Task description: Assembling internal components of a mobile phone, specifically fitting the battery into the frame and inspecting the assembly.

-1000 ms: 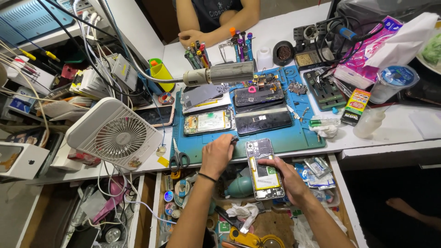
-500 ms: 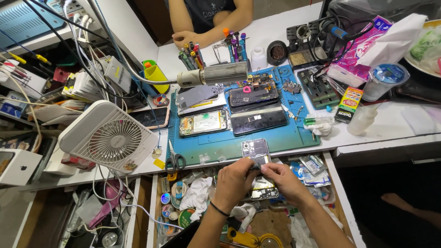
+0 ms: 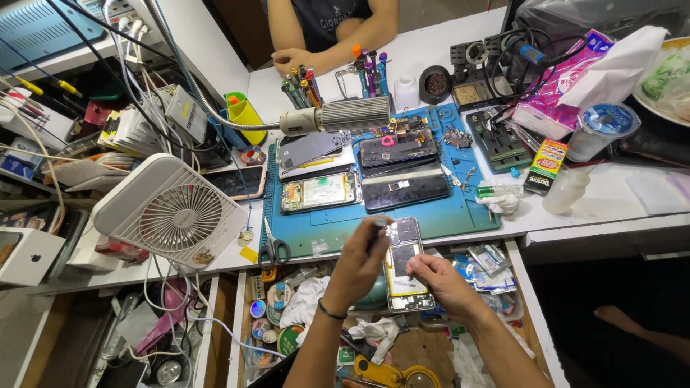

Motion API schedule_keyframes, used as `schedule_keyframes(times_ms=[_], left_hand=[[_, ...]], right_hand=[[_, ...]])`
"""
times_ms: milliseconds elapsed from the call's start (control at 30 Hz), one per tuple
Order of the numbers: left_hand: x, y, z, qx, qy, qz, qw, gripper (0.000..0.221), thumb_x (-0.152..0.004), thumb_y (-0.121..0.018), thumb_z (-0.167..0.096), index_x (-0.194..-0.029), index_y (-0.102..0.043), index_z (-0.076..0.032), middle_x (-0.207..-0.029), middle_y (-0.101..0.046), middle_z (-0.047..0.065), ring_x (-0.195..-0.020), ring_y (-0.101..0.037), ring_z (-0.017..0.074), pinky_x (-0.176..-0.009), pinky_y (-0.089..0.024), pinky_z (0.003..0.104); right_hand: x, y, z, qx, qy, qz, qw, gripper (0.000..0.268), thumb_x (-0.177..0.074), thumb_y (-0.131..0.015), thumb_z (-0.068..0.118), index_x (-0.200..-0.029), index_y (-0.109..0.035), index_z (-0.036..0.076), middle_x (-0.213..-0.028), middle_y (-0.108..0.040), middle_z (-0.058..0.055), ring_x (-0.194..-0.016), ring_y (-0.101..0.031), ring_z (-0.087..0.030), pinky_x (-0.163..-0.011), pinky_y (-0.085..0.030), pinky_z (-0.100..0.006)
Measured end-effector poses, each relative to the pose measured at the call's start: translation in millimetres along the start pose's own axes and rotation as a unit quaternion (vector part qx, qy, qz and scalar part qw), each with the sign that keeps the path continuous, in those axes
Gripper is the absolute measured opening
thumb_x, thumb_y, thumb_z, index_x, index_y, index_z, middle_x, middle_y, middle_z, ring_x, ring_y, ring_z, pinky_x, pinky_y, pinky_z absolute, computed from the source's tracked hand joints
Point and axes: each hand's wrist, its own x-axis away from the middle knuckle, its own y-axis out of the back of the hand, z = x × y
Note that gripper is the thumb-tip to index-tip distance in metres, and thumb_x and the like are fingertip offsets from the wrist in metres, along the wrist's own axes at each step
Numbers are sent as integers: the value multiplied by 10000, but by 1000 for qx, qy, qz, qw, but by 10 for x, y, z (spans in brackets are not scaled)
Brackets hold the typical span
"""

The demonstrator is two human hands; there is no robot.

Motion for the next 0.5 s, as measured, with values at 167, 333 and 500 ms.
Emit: schedule_keyframes(times_ms=[167, 333, 500], left_hand=[[180, -225, 138, 321, -66, -172, 929, 256, -1085, -386, -66, -1319, -318, -142, -1206, -610, 219, -1156, -656, 370, -1065, -544, 476], [277, -573, 225, 296, -39, -288, 910, 397, -1081, -403, -89, -1416, -219, -196, -1277, -618, 284, -1149, -703, 413, -966, -629, 477], [329, -728, 258, 163, -142, -301, 929, 232, -1076, -386, -8, -1227, -255, -125, -1166, -650, 252, -1125, -695, 382, -937, -646, 465]], right_hand=[[-4, -1, -1, -12, -19, 6, 1000, 324, -1055, -546, 294, -830, -654, 87, -763, -530, -19, -682, -480, -147, -637, -386, -289], [-18, -16, -30, 4, -2, 2, 1000, 356, -1059, -538, 319, -785, -619, 106, -753, -480, -2, -703, -415, -135, -678, -358, -297], [-45, -10, -68, -4, 5, 0, 1000, 365, -1049, -543, 322, -769, -607, 99, -760, -513, -15, -746, -455, -159, -762, -373, -318]])
